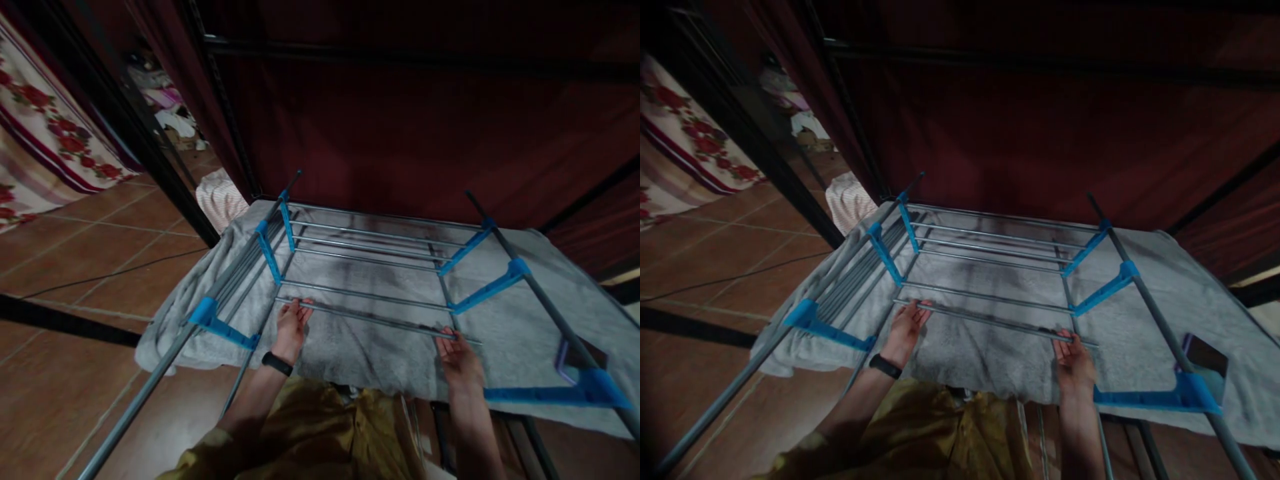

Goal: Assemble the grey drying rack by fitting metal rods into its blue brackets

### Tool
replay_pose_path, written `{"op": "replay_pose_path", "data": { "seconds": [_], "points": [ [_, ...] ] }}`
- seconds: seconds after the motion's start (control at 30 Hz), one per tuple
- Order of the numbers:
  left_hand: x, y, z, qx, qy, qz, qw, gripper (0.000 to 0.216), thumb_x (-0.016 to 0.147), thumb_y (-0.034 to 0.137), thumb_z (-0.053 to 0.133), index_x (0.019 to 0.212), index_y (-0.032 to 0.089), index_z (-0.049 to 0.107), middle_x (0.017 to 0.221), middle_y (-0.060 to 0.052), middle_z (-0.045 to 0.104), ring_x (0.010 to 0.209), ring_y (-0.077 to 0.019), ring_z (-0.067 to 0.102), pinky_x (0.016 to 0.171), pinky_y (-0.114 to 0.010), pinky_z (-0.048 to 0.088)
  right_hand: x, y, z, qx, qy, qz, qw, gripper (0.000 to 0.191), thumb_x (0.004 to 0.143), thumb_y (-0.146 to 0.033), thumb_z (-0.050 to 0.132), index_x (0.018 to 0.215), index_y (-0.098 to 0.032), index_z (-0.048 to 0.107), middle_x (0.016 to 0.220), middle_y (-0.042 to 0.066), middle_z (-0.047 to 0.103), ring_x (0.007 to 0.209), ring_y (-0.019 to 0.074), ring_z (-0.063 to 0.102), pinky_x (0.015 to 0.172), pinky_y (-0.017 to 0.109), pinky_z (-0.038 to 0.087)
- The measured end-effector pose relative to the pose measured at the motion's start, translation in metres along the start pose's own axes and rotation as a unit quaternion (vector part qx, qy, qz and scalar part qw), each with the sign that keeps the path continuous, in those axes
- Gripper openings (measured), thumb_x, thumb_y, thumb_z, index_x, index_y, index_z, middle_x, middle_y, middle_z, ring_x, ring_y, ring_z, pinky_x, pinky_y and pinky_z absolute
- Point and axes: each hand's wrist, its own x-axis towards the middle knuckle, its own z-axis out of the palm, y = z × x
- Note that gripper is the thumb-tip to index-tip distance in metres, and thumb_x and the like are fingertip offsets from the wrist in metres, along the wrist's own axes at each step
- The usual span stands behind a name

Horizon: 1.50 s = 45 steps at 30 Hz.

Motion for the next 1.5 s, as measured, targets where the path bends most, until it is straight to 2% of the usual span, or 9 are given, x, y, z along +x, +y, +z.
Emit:
{"op": "replay_pose_path", "data": {
  "seconds": [0.1, 0.27, 0.43, 0.6, 0.7, 0.87, 1.2, 1.4, 1.5],
  "points": [
    [0.001, -0.001, -0.001, -0.003, 0.001, -0.009, 1.000, 0.017, 0.095, 0.011, 0.058, 0.080, 0.018, 0.054, 0.080, -0.006, 0.074, 0.073, -0.0148, 0.074, 0.077, -0.029, 0.061, -0.001, 0.009, 0.006, -0.002, 0.004, 0.006, 1.000, 0.007, 0.085, -0.016, 0.059, 0.084, -0.022, 0.064, 0.085, -0.002, 0.073, 0.077, 0.0109, 0.073, 0.076, 0.024, 0.062],
    [0.003, -0.004, -0.001, -0.006, 0.008, -0.012, 1.000, 0.015, 0.095, 0.007, 0.052, 0.086, 0.017, 0.057, 0.083, -0.009, 0.074, 0.075, -0.0172, 0.075, 0.076, -0.031, 0.061, -0.010, 0.029, 0.023, -0.005, -0.033, 0.011, 0.999, 0.006, 0.081, -0.017, 0.063, 0.085, -0.022, 0.063, 0.086, -0.001, 0.074, 0.077, 0.0115, 0.073, 0.076, 0.025, 0.062],
    [0.007, -0.003, -0.004, -0.014, 0.029, -0.002, 0.999, 0.015, 0.093, 0.004, 0.051, 0.091, 0.019, 0.056, 0.081, -0.006, 0.073, 0.075, -0.0175, 0.075, 0.078, -0.032, 0.061, -0.017, 0.031, 0.035, 0.044, 0.005, 0.036, 0.998, 0.011, 0.084, -0.016, 0.054, 0.080, -0.024, 0.061, 0.079, -0.002, 0.071, 0.074, 0.0121, 0.073, 0.072, 0.028, 0.064],
    [0.012, 0.004, -0.008, -0.023, 0.050, 0.020, 0.998, 0.005, 0.097, 0.016, 0.058, 0.095, 0.020, 0.055, 0.083, -0.005, 0.073, 0.075, -0.0171, 0.074, 0.080, -0.033, 0.060, -0.011, 0.017, 0.031, 0.085, 0.010, 0.074, 0.994, 0.022, 0.093, -0.026, 0.044, 0.081, -0.026, 0.062, 0.081, 0.002, 0.072, 0.077, 0.0158, 0.075, 0.070, 0.035, 0.066],
    [0.013, 0.006, -0.007, -0.013, 0.063, 0.036, 0.997, 0.004, 0.100, 0.021, 0.054, 0.096, 0.020, 0.055, 0.080, -0.004, 0.073, 0.072, -0.0161, 0.074, 0.076, -0.031, 0.060, -0.005, 0.014, 0.024, 0.084, -0.002, 0.078, 0.993, 0.019, 0.091, -0.026, 0.046, 0.081, -0.027, 0.061, 0.080, 0.002, 0.072, 0.075, 0.0162, 0.074, 0.069, 0.036, 0.067],
    [0.012, 0.006, -0.004, -0.023, 0.064, 0.042, 0.997, 0.008, 0.100, 0.018, 0.053, 0.093, 0.019, 0.055, 0.080, -0.005, 0.073, 0.071, -0.0153, 0.073, 0.073, -0.028, 0.059, -0.001, 0.020, 0.023, 0.073, -0.015, 0.062, 0.995, 0.014, 0.089, -0.029, 0.051, 0.079, -0.025, 0.059, 0.076, 0.000, 0.070, 0.069, 0.0152, 0.072, 0.069, 0.035, 0.066],
    [0.007, -0.004, 0.001, -0.015, 0.032, 0.007, 0.999, 0.006, 0.098, 0.016, 0.058, 0.092, 0.019, 0.055, 0.083, -0.006, 0.075, 0.074, -0.0164, 0.075, 0.070, -0.026, 0.059, -0.024, 0.033, 0.043, 0.064, 0.008, 0.078, 0.995, 0.022, 0.093, -0.030, 0.047, 0.080, -0.025, 0.063, 0.083, 0.002, 0.073, 0.080, 0.0154, 0.074, 0.079, 0.037, 0.065],
    [0.000, -0.009, 0.003, -0.003, 0.003, -0.004, 1.000, 0.006, 0.095, 0.017, 0.061, 0.091, 0.018, 0.057, 0.084, -0.007, 0.076, 0.078, -0.0181, 0.077, 0.071, -0.027, 0.060, -0.014, 0.038, 0.034, 0.002, -0.061, 0.036, 0.997, 0.013, 0.090, -0.033, 0.057, 0.083, -0.023, 0.062, 0.088, 0.003, 0.075, 0.084, 0.0165, 0.075, 0.084, 0.036, 0.064],
    [-0.005, -0.011, 0.003, 0.006, -0.031, -0.016, 0.999, 0.007, 0.091, 0.016, 0.066, 0.090, 0.018, 0.060, 0.086, -0.008, 0.077, 0.082, -0.0192, 0.077, 0.075, -0.029, 0.060, -0.015, 0.040, 0.033, 0.003, -0.073, 0.050, 0.996, 0.011, 0.090, -0.029, 0.057, 0.085, -0.022, 0.063, 0.089, 0.003, 0.076, 0.084, 0.0156, 0.076, 0.080, 0.032, 0.064]
  ]
}}
